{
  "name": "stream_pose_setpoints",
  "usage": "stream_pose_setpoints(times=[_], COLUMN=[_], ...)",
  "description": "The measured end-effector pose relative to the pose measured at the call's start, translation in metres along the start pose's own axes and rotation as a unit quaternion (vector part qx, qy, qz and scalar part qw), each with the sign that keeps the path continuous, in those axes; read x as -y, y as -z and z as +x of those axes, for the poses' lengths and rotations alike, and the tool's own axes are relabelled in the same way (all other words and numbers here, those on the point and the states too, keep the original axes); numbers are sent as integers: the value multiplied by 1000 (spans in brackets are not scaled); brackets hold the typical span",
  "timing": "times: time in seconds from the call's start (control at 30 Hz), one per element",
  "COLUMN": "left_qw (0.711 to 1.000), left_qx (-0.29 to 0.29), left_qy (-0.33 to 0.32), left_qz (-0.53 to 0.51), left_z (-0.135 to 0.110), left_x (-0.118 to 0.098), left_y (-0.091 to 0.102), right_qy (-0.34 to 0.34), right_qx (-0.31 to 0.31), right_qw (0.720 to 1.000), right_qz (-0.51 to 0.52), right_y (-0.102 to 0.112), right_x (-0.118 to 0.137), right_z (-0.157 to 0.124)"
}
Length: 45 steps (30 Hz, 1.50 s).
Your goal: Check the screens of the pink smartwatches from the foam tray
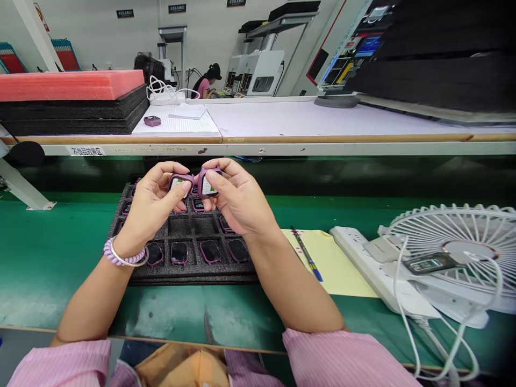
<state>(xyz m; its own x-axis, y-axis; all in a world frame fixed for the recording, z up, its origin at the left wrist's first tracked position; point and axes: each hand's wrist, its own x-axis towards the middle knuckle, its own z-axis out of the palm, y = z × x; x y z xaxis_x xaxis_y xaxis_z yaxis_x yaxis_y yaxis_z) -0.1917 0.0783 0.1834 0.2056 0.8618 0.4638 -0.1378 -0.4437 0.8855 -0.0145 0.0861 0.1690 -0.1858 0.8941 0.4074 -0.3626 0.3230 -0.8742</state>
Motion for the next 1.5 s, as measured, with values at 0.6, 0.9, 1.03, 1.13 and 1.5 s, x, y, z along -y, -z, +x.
stream_pose_setpoints(times=[0.6, 0.9, 1.03, 1.13, 1.5], left_qw=[1000, 1000, 999, 999, 1000], left_qx=[11, 12, 26, 28, 4], left_qy=[18, -13, -21, -25, -12], left_qz=[-9, -10, -26, -24, 6], left_z=[0, 2, 2, 3, 2], left_x=[1, 2, 5, 8, 2], left_y=[-1, 1, 2, 2, 0], right_qy=[14, 17, 27, 26, 10], right_qx=[-17, 9, 10, 5, 3], right_qw=[1000, 1000, 1000, 1000, 1000], right_qz=[-4, 1, 5, -7, -25], right_y=[-1, -1, -2, -1, 2], right_x=[-2, -3, -3, -4, -6], right_z=[0, 0, 0, 0, 0])
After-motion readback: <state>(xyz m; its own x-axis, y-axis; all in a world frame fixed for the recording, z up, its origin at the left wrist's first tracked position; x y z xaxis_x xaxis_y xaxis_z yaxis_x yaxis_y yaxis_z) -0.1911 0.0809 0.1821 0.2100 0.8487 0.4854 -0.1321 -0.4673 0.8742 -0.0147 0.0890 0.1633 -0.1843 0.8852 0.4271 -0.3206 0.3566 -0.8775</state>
